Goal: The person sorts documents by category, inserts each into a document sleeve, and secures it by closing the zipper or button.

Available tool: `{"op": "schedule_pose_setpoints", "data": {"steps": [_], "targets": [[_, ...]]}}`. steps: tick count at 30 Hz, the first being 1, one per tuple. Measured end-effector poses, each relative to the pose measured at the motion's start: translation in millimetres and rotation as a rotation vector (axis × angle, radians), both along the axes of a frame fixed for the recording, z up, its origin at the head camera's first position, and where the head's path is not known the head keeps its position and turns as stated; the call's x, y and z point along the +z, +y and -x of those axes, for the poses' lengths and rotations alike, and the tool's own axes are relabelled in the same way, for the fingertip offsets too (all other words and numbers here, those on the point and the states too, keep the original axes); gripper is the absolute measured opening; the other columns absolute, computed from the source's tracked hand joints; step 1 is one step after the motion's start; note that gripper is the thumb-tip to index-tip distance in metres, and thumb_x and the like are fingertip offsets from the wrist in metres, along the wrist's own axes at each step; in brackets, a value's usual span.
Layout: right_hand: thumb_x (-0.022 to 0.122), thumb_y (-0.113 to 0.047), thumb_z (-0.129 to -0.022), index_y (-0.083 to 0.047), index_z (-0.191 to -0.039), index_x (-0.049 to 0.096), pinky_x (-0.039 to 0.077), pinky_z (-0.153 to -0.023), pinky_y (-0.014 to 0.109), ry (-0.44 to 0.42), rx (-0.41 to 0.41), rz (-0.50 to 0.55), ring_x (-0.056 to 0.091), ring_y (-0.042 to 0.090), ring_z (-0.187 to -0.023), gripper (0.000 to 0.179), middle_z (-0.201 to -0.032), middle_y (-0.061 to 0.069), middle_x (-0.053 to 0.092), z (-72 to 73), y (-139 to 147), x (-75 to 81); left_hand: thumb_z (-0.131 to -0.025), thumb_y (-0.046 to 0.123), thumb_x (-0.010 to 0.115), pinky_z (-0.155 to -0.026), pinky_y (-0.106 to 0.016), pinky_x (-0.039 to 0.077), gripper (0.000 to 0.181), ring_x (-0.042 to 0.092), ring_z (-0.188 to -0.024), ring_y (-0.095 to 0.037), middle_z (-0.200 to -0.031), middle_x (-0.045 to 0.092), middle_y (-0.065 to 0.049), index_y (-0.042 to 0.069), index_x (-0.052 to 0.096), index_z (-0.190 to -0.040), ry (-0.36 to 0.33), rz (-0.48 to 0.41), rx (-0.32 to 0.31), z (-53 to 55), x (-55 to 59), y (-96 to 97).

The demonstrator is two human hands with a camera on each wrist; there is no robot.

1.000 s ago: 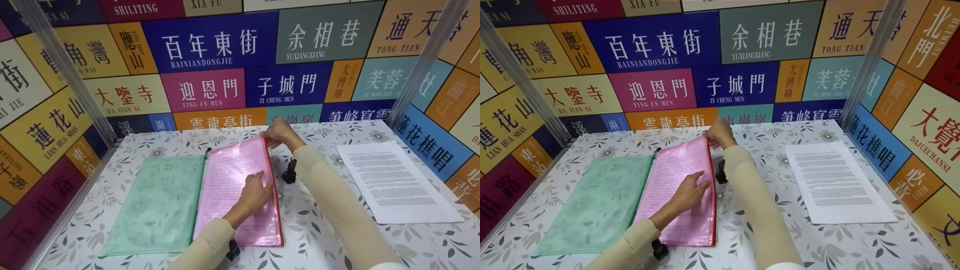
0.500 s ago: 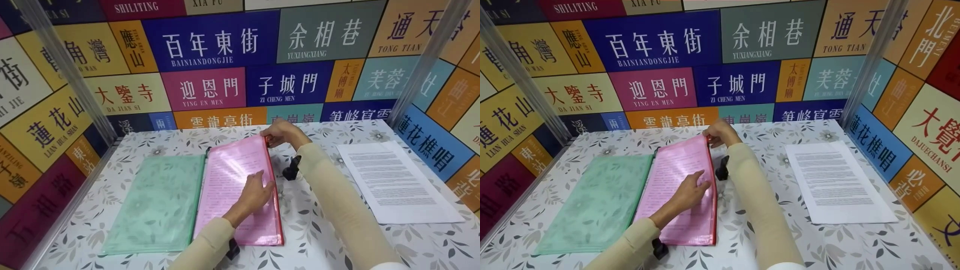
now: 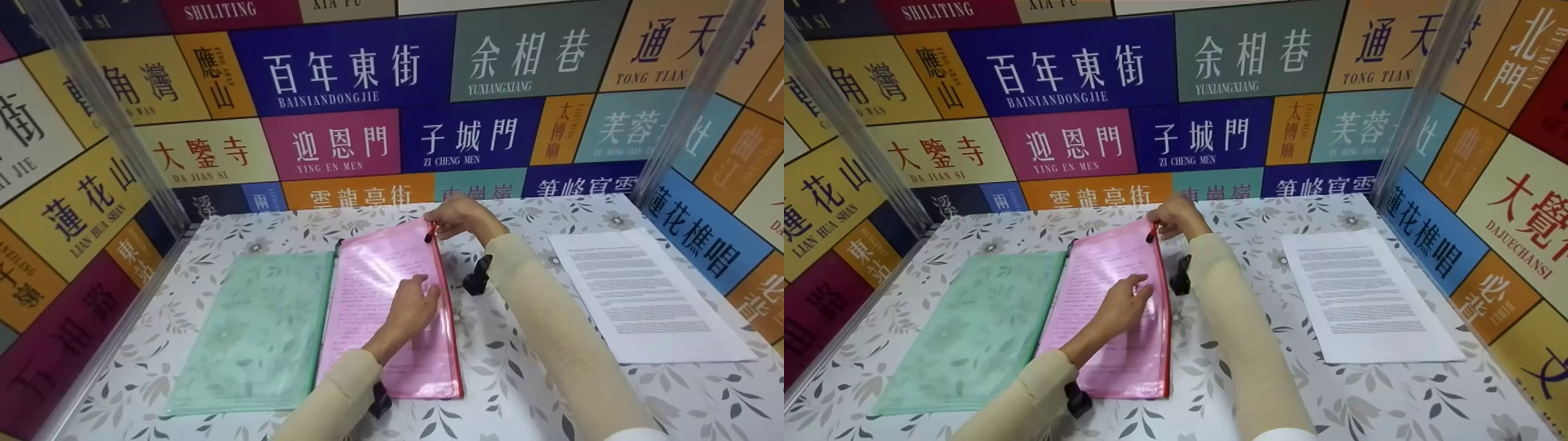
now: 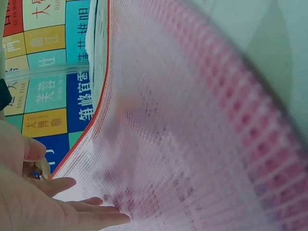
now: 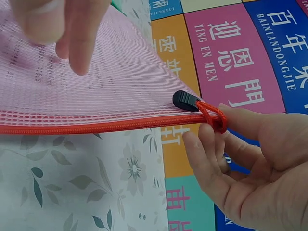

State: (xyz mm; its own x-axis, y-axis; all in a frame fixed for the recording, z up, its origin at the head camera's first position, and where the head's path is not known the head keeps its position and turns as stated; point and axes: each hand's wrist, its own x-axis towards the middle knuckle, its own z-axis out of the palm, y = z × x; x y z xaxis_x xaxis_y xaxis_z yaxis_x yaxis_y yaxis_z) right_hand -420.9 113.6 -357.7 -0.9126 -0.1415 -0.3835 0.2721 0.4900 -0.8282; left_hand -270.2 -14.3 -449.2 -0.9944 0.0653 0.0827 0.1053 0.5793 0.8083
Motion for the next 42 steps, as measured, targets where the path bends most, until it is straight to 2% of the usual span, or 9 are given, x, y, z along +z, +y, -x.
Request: {"op": "schedule_pose_setpoints", "data": {"steps": [2, 6, 9, 12, 18, 22, 32, 37, 42], "targets": [[0.068, -0.018, -0.095, -0.001, -0.101, 0.061, 0.061, -0.084, 0.034, 0.005, -0.005, -0.004, 0.065, 0.016, -0.077, 0.019, -0.089, 0.006, 0.058, -0.2, 0, -0.8, -0.100, 0.022, 0.052, -0.107, -0.046, 0.046, 0.044, 0.060, -0.118, -0.036, -0.124, 0.063, -0.026, -0.006, 0.058, -0.133, 0.020, -0.002, 0.026, 4.2, -0.2, -0.5], [0.068, -0.017, -0.095, -0.001, -0.105, 0.062, 0.058, -0.093, 0.040, 0.009, -0.012, 0.007, 0.066, 0.021, -0.091, 0.020, -0.093, 0.006, 0.063, 0.5, 0, -2.4, -0.099, 0.021, 0.055, -0.096, -0.044, 0.051, 0.042, 0.063, -0.101, -0.030, -0.108, 0.066, -0.021, -0.005, 0.060, -0.131, 0.059, -0.032, 0.075, 15.2, 1.6, -1.4], [0.068, -0.015, -0.096, -0.002, -0.100, 0.066, 0.059, -0.091, 0.040, 0.002, -0.012, 0.035, 0.070, 0.018, -0.080, 0.015, -0.080, 0.004, 0.070, 0.7, 0, -2.1, -0.098, 0.020, 0.057, -0.094, -0.043, 0.053, 0.041, 0.067, -0.102, -0.031, -0.109, 0.069, -0.022, -0.005, 0.061, -0.130, 0.100, -0.077, 0.115, 24.7, 4.5, -1.9], [0.067, -0.014, -0.096, 0.000, -0.101, 0.067, 0.057, -0.094, 0.043, -0.009, -0.017, 0.071, 0.072, 0.019, -0.078, 0.015, -0.077, 0.005, 0.072, 0.7, 0, -2.2, -0.096, 0.020, 0.062, -0.096, -0.042, 0.054, 0.039, 0.069, -0.110, -0.034, -0.116, 0.070, -0.026, -0.003, 0.064, -0.127, 0.123, -0.131, 0.155, 34.9, 6.8, -2.0], [0.066, -0.013, -0.096, 0.000, -0.096, 0.065, 0.058, -0.091, 0.042, -0.017, -0.040, 0.107, 0.071, 0.022, -0.081, 0.013, -0.081, 0.008, 0.071, 0.7, 0, -2.5, -0.092, 0.021, 0.069, -0.093, -0.040, 0.056, 0.036, 0.069, -0.110, -0.031, -0.115, 0.072, -0.023, 0.001, 0.069, -0.122, 0.104, -0.207, 0.219, 50.6, 11.9, 0.0], [0.065, -0.013, -0.096, -0.002, -0.092, 0.064, 0.060, -0.087, 0.040, -0.004, -0.034, 0.108, 0.071, 0.021, -0.081, 0.012, -0.082, 0.007, 0.070, 0.0, 0, -2.6, -0.091, 0.021, 0.071, -0.091, -0.039, 0.056, 0.033, 0.069, -0.108, -0.031, -0.113, 0.074, -0.020, 0.003, 0.071, -0.118, 0.086, -0.240, 0.237, 58.6, 15.3, 1.8], [0.065, -0.013, -0.095, 0.000, -0.091, 0.064, 0.061, -0.083, 0.040, 0.009, -0.060, 0.112, 0.070, 0.019, -0.072, 0.013, -0.083, 0.009, 0.067, -0.7, -7, 0.2, -0.089, 0.019, 0.073, -0.083, -0.034, 0.057, 0.024, 0.072, -0.098, -0.026, -0.103, 0.077, -0.015, 0.005, 0.074, -0.109, 0.089, -0.297, 0.282, 68.0, 18.4, 6.7], [0.066, -0.010, -0.094, 0.002, -0.088, 0.063, 0.062, -0.069, 0.038, -0.006, -0.087, 0.154, 0.070, 0.022, -0.069, 0.014, -0.082, 0.013, 0.066, 0.8, -9, -1.9, -0.088, 0.020, 0.075, -0.081, -0.034, 0.057, 0.021, 0.073, -0.093, -0.024, -0.097, 0.077, -0.013, 0.005, 0.076, -0.103, 0.119, -0.276, 0.305, 70.3, 17.9, 9.1], [0.066, -0.008, -0.093, 0.004, -0.087, 0.063, 0.061, -0.059, 0.035, -0.006, -0.087, 0.191, 0.070, 0.023, -0.064, 0.013, -0.072, 0.012, 0.068, 0.4, -11, -3.7, -0.089, 0.019, 0.075, -0.078, -0.032, 0.055, 0.018, 0.071, -0.088, -0.022, -0.092, 0.076, -0.011, 0.005, 0.076, -0.099, 0.127, -0.275, 0.322, 71.6, 16.5, 10.9]]}}
